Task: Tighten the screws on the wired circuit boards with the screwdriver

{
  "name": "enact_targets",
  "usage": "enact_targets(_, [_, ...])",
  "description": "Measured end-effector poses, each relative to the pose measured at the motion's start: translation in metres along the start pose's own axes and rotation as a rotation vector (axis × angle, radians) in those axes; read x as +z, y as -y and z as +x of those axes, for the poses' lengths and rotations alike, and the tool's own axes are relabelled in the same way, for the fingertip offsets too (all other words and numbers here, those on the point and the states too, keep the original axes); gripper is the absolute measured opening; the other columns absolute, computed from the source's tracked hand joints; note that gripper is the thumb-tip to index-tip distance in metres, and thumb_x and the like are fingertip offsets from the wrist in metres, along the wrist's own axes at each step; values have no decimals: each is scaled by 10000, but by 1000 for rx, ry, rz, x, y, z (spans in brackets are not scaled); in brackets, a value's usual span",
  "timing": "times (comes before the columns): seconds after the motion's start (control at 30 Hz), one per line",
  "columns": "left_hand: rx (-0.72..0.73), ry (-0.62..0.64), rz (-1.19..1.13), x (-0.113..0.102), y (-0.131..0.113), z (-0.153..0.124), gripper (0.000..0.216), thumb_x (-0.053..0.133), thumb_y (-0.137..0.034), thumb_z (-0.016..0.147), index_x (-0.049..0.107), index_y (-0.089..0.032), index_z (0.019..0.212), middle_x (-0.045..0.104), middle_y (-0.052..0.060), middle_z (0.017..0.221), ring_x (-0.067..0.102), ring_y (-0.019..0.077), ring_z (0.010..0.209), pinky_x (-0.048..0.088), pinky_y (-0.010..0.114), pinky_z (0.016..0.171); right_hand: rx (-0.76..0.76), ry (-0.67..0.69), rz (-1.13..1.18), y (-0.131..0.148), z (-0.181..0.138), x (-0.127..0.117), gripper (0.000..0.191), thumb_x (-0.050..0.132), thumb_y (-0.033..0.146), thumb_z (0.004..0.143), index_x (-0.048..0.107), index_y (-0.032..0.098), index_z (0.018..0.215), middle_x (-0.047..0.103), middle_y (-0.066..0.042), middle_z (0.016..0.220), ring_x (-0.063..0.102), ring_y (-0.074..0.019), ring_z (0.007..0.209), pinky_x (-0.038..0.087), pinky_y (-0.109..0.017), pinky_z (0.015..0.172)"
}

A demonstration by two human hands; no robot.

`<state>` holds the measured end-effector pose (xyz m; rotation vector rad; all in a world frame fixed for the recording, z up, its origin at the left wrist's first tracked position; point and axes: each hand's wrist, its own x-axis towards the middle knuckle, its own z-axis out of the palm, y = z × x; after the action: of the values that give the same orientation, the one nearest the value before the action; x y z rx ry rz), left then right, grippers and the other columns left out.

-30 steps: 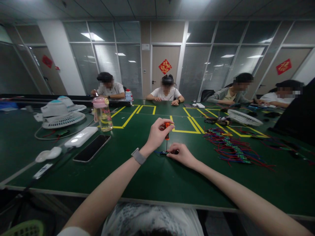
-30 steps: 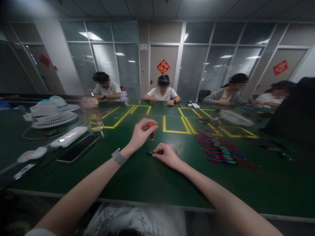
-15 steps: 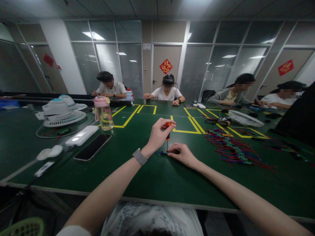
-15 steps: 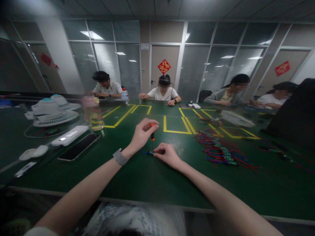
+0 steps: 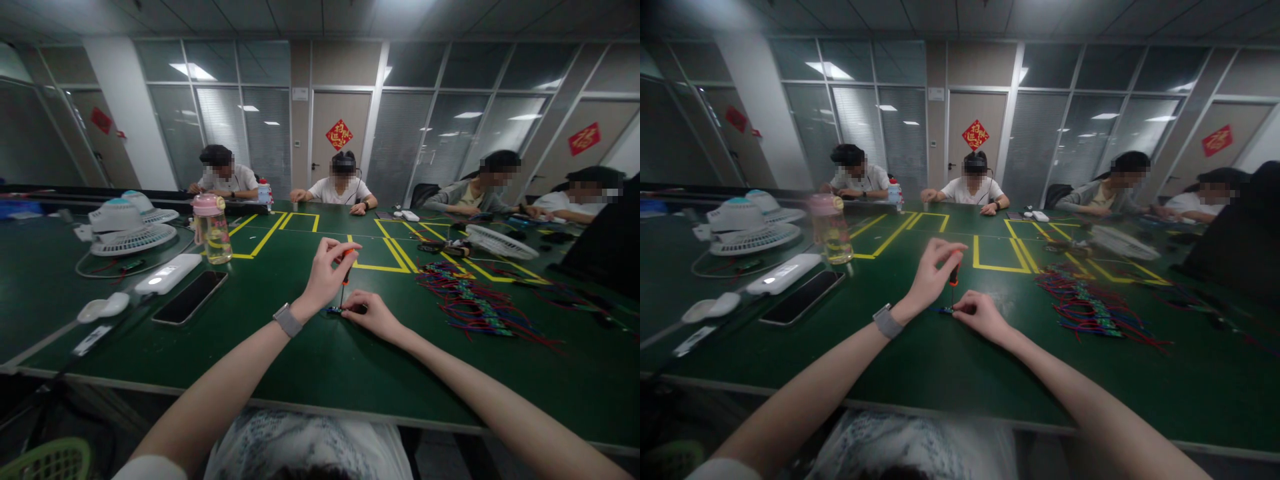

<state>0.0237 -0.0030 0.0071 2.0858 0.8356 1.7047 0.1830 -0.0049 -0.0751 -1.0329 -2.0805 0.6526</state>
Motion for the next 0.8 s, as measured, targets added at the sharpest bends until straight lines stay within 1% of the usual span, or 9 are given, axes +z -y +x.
enact_targets(0.1, [46, 34, -22, 1, 0, 0, 282, 424, -226, 938, 626, -204, 1135, 583, 83, 1110, 571, 176, 1047, 487, 315, 904, -8, 5, -1, -1, 0, -1, 95, 669, 230, 769, 726, 163, 803, 636, -44, 799, 584, -150, 706, 477, -283, 668])
enact_targets(0.17, [-1, 85, -155, 2, 2, 0, 283, 426, -243, 939, 602, -195, 1155, 613, 79, 1089, 616, 158, 939, 533, 280, 789, -16, 16, 0, -2, 0, -1, 101, 670, 233, 768, 726, 163, 813, 633, -43, 801, 581, -149, 705, 475, -281, 664])
enact_targets(0.2, [-36, 91, -211, 3, 4, 0, 273, 444, -260, 932, 604, -194, 1143, 617, 76, 1072, 627, 144, 870, 543, 260, 727, -19, 23, 1, -3, 0, -1, 104, 671, 233, 766, 725, 161, 819, 631, -43, 803, 579, -148, 703, 473, -280, 662])
enact_targets(0.27, [-64, 65, -206, 3, 6, 0, 212, 523, -281, 895, 646, -196, 1045, 609, 63, 1023, 616, 132, 819, 532, 231, 666, -24, 34, 1, -4, 1, -2, 113, 672, 234, 766, 725, 157, 828, 627, -45, 805, 573, -146, 697, 468, -278, 655])
enact_targets(0.37, [-54, 5, -90, 1, 6, 1, 139, 631, -292, 824, 686, -201, 914, 575, 47, 954, 588, 143, 861, 518, 227, 689, -29, 38, -5, -4, 1, -2, 124, 668, 239, 772, 725, 155, 844, 624, -44, 804, 569, -144, 693, 465, -276, 651])
enact_targets(0.47, [-52, -14, -83, 0, 6, 2, 193, 547, -292, 882, 692, -207, 977, 560, 65, 1037, 588, 147, 936, 524, 253, 782, -26, 33, -23, -3, 0, -2, 129, 665, 226, 771, 725, 152, 858, 623, -44, 801, 571, -144, 696, 466, -276, 655])
enact_targets(0.57, [-93, 39, -252, 0, 6, 2, 282, 429, -272, 936, 638, -203, 1111, 592, 79, 1119, 626, 141, 931, 550, 269, 781, -23, 34, -48, -1, 0, -2, 127, 661, 209, 770, 723, 154, 867, 630, -48, 814, 575, -145, 709, 471, -279, 668])
enact_targets(0.67, [-153, 64, -351, 1, 6, 3, 283, 479, -278, 911, 615, -178, 1138, 641, 80, 1053, 654, 137, 840, 569, 267, 715, -29, 40, -59, 0, 0, -3, 125, 659, 207, 774, 721, 162, 873, 635, -49, 827, 576, -147, 716, 475, -283, 678])
enact_targets(0.8, [-109, 26, -226, -1, 4, 2, 218, 579, -278, 855, 664, -178, 1029, 633, 55, 957, 628, 125, 766, 545, 248, 675, -32, 45, -69, 1, 0, -3, 125, 659, 212, 774, 722, 164, 871, 631, -48, 820, 572, -148, 705, 473, -284, 668])
